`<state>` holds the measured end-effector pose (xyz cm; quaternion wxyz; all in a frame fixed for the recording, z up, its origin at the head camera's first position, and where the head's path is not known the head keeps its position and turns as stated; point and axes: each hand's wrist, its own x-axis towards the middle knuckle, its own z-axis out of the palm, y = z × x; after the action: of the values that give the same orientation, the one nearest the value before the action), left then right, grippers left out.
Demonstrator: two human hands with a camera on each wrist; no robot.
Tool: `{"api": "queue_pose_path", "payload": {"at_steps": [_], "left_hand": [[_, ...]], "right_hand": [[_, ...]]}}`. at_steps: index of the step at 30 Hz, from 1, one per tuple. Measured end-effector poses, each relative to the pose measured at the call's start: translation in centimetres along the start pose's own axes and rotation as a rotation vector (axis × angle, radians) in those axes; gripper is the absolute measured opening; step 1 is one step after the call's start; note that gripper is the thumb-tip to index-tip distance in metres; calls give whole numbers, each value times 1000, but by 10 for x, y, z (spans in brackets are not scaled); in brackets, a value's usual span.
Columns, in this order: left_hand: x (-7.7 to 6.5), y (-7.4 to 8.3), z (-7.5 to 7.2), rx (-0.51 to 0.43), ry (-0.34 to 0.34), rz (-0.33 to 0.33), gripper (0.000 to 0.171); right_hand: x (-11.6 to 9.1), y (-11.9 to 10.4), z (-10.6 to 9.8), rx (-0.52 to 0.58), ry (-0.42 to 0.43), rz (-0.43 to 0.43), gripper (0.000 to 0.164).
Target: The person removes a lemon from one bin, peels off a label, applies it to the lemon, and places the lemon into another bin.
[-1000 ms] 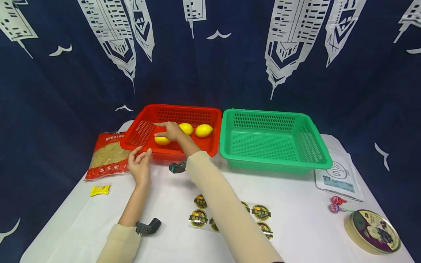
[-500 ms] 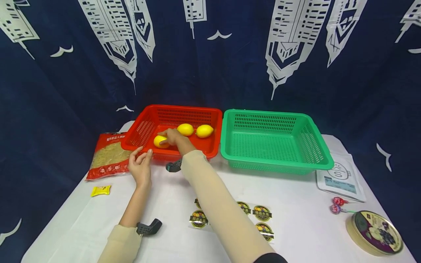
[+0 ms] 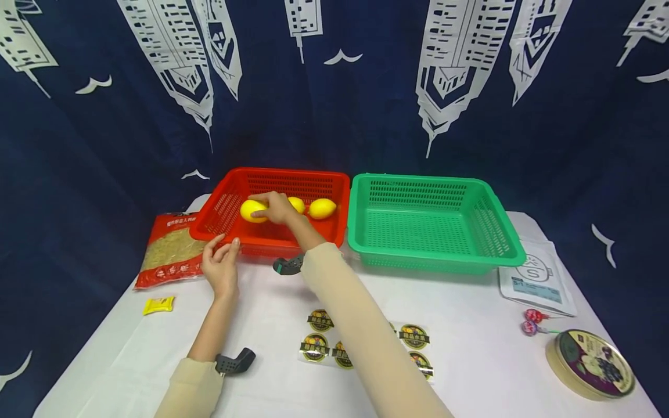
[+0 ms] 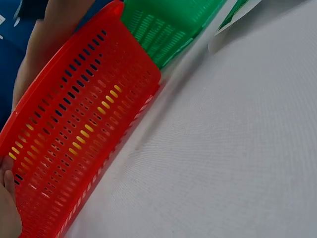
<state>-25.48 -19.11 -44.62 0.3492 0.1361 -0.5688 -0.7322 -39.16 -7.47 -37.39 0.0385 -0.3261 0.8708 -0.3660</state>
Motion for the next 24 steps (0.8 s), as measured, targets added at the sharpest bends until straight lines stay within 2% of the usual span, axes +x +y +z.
{"api": "queue_pose_path", "payload": {"at_steps": [4,9,13,16,18,21,24], "left_hand": [[0,0,0,-1,0,3,45],[1,8,-1,-21,-19,-12,44],[-5,24,0,54,-24,-12,42],[-10,35,0,128,-28,-4,41],[-9,33,-1,151,-31,6,42],[-3,22,-3,171,-16,25,42],[2,8,-5,183,5,40,43]], "right_hand": [[-27,-14,-25,66,89,-63,51],[-73,-34,-58,100,177,-207,51],[-125,-41,-78,110,245,-319,51],[-168,-35,-87,70,313,-373,50],[-198,-32,-93,27,347,-399,49],[-238,-16,-98,-42,360,-373,51],[-271,7,-96,-100,348,-297,53]]}}
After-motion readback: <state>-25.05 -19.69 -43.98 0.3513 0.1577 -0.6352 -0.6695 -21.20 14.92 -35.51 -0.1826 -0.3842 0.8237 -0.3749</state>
